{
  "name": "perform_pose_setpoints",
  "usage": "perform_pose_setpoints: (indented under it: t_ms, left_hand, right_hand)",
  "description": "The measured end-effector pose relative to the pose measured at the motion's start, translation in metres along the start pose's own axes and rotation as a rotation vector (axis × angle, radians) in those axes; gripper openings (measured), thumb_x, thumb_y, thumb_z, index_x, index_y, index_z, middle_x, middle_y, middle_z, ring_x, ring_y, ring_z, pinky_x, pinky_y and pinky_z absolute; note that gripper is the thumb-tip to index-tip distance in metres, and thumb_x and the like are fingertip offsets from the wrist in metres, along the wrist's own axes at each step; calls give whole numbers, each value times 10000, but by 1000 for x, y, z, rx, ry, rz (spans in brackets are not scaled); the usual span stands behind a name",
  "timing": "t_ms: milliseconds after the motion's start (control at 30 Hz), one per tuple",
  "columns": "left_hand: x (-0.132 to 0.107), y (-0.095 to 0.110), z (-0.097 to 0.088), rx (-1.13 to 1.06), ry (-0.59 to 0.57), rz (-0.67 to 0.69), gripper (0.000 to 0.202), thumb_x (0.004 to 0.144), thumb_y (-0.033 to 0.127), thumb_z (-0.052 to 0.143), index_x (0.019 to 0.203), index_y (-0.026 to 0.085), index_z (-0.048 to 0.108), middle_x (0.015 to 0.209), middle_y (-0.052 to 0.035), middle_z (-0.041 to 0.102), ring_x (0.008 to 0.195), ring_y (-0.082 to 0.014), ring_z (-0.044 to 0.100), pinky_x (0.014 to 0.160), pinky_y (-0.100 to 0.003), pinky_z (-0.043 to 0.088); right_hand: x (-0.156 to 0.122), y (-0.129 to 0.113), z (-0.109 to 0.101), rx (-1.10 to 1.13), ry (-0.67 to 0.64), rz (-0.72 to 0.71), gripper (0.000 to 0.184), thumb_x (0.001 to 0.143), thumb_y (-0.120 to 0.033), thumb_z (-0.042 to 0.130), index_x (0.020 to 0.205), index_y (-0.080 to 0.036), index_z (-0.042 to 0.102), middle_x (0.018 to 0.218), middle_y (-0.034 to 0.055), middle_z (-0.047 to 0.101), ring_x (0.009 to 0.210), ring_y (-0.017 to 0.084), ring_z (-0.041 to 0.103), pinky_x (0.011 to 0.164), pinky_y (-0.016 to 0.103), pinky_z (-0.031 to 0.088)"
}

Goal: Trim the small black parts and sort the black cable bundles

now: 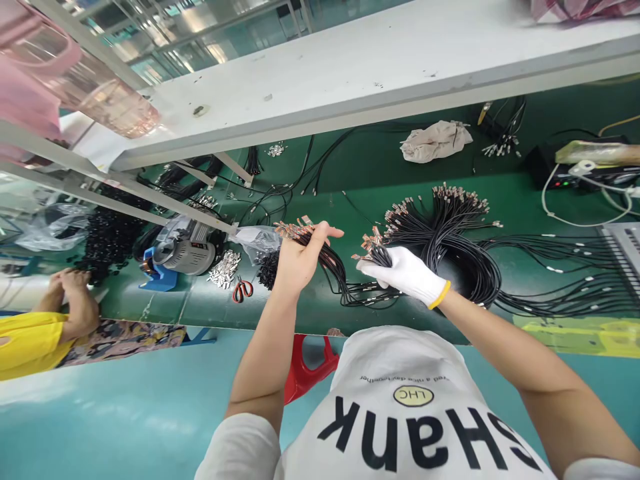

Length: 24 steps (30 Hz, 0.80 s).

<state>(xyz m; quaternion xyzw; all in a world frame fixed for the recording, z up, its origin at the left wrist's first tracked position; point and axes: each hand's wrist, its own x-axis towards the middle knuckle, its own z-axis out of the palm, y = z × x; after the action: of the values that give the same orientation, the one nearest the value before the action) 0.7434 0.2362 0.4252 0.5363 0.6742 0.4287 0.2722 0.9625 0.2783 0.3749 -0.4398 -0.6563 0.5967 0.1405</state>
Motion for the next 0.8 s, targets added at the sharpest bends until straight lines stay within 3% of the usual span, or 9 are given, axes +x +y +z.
perform_pose_setpoints:
  t_ms: [167,267,333,433,500,567,667,800]
  left_hand:
    - [-5,1,12,-86,-156,101,431,972,532,543,830,192,766,834,-68,698,892,-202,648,927,-334,517]
    - [-11,3,30,-263,-302,13,401,949,532,586,1087,188,740,660,-14,605,673,-162,585,752,-310,525]
    - [-14,7,43,-314,-382,-39,491,869,482,719,1265,196,669,639,25,579,586,-128,522,656,-277,492]
    - [-15,16,55,-282,-443,-53,461,799,422,796,1179,174,715,769,-10,670,661,-129,573,673,-262,489]
    - [-13,20,57,-276,-417,-34,344,837,453,749,987,144,760,851,-49,713,744,-149,615,710,-265,496]
    - [-10,21,54,-282,-356,-32,359,858,484,719,904,131,764,820,-54,712,725,-142,605,685,-257,482]
    - [-5,13,48,-294,-261,-83,388,862,503,715,944,128,766,622,1,598,547,-88,468,542,-235,387]
    - [-1,-3,41,-341,-177,-129,407,826,494,756,1010,131,746,515,74,412,447,-49,308,454,-221,264]
  right_hand:
    - [0,-1,-6,65,20,-32,438,812,-608,643,780,-173,680,554,-9,581,519,118,471,516,252,351]
    - [0,-1,-9,74,24,-62,430,824,-589,630,756,-168,679,551,1,587,518,120,476,525,255,357]
    - [1,-1,-8,21,9,-68,413,843,-555,614,710,-167,668,556,15,602,524,124,494,530,257,353]
    - [2,0,-5,-157,-25,-38,378,852,-501,612,685,-167,669,573,30,629,540,136,527,528,259,336]
    - [3,6,-5,-303,2,-40,335,834,-496,647,757,-175,701,605,20,646,559,141,537,530,257,326]
    - [3,20,-7,-383,31,-84,310,814,-493,686,905,-200,730,682,-2,679,596,140,556,551,248,342]
    - [3,54,-9,-341,-33,-158,357,816,-430,706,1122,-247,710,860,-26,735,707,146,627,645,240,425]
    - [-2,96,-5,-234,-38,-195,311,907,-395,622,1167,-242,696,1047,16,754,917,192,683,817,289,499]
